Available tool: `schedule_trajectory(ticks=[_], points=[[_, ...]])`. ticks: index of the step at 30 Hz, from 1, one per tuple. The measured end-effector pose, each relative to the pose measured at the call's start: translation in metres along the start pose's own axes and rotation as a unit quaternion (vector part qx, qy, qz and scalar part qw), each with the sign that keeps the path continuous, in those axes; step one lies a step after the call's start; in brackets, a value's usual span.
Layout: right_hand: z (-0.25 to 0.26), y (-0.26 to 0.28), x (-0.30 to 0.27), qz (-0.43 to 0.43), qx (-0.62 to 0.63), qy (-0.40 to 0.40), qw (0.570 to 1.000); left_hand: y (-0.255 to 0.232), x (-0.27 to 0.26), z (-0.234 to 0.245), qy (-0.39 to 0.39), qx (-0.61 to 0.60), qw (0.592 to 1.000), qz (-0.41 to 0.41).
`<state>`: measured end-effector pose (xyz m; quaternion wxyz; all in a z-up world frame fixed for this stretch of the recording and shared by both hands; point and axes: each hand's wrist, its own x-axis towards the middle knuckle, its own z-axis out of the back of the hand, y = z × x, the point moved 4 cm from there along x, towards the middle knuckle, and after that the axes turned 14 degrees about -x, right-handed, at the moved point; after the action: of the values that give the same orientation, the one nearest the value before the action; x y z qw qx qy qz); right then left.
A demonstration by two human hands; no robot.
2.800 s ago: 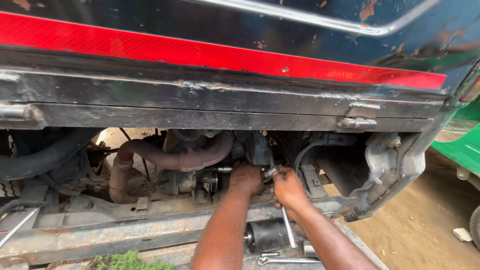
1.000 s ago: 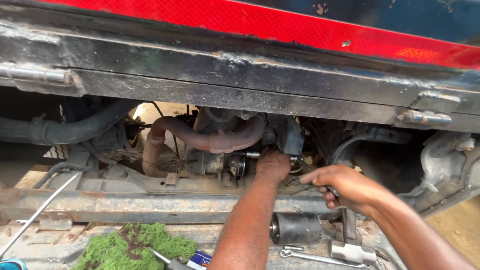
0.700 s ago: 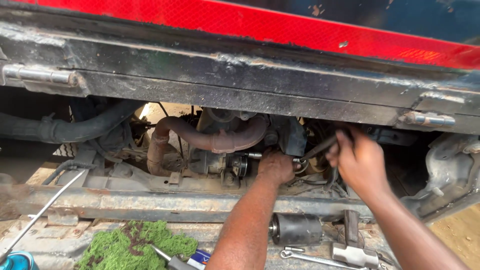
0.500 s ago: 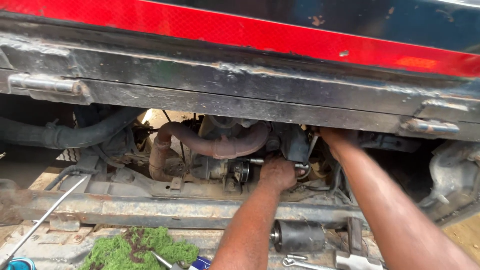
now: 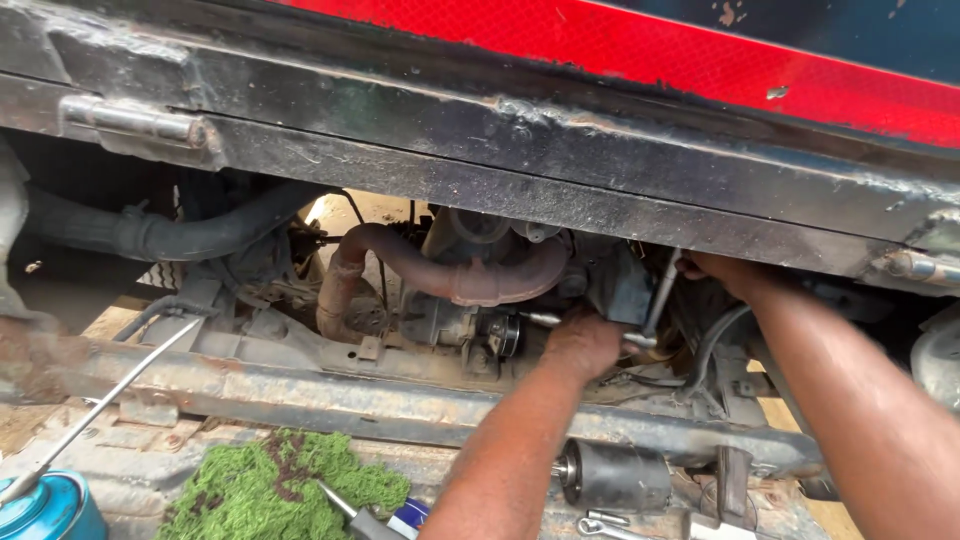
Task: Repairing or servicing a vehicle engine component using hand tools.
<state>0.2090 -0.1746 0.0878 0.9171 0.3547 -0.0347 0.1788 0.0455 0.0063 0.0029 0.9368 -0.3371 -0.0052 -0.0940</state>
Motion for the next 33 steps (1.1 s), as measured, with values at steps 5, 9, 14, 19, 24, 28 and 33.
schedule_trajectory(ticks=[5,9,14,19,24,28,33], points=[[0.009,0.077,-0.084,-0.091,-0.127,-0.037,0.987,-0.027,-0.028,0.021,0.067,-0.063,0.995,0.028],[0.012,0.141,-0.205,-0.140,-0.184,-0.025,0.973,-0.010,-0.009,0.002,0.050,0.011,0.999,0.010],[-0.016,0.099,-0.277,0.032,-0.252,-0.031,0.967,-0.008,-0.013,0.007,-0.012,0.002,1.000,-0.004],[-0.037,0.099,-0.308,0.112,-0.273,0.025,0.955,-0.009,-0.012,0.003,0.007,0.008,1.000,-0.001],[-0.044,0.086,-0.315,0.098,-0.361,0.107,0.921,-0.002,-0.004,-0.002,-0.009,0.015,1.000,-0.011],[-0.050,0.026,-0.323,0.145,-0.375,0.106,0.910,-0.004,-0.003,-0.001,-0.015,0.015,1.000,0.008],[-0.056,0.008,-0.328,0.190,-0.414,0.125,0.881,-0.003,-0.004,-0.001,0.003,0.048,0.998,0.038]])
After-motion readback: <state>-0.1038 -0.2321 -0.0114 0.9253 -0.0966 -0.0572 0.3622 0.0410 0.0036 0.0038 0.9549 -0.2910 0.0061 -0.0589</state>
